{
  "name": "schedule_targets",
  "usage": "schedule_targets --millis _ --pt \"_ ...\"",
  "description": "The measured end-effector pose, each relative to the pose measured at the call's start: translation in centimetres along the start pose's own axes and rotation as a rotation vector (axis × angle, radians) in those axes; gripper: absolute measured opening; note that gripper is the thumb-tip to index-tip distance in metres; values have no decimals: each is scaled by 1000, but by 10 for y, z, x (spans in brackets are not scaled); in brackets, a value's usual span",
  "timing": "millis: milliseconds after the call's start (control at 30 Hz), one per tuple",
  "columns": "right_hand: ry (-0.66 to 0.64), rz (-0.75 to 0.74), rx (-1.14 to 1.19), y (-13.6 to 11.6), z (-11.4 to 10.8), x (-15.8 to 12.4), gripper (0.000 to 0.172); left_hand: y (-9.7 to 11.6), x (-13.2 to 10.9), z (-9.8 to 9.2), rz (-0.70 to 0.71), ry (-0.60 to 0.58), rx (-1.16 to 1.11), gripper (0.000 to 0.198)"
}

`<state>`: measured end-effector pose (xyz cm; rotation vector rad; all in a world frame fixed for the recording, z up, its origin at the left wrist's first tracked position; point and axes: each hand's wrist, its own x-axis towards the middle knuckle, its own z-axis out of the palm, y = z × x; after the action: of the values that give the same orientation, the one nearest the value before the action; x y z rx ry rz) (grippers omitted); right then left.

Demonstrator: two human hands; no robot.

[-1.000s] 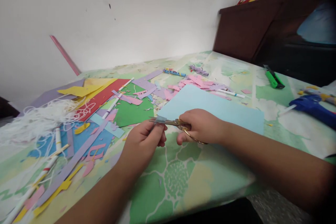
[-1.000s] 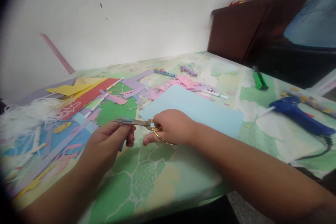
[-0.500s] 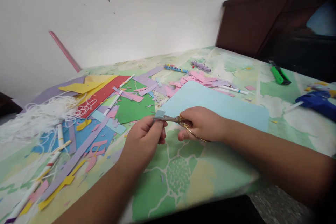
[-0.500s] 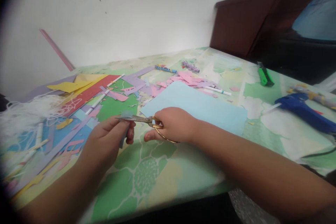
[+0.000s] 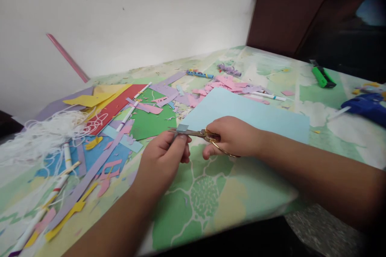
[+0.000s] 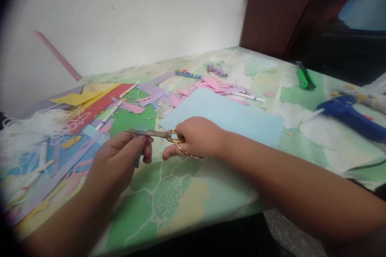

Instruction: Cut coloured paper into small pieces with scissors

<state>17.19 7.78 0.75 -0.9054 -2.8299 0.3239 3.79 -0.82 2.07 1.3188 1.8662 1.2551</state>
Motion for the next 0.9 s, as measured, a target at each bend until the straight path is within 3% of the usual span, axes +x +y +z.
schedule_targets --millis 167,367,900 --pt "28 3 13 1 0 -1 50 0 2 -2 -29 -33 -125 16" --pt "20 25 9 2 0 0 50 -4 7 -9 -67 -184 -144 14" --pt "2 -22 41 1 -1 -1 49 -3 5 -12 29 -187 -32 19"
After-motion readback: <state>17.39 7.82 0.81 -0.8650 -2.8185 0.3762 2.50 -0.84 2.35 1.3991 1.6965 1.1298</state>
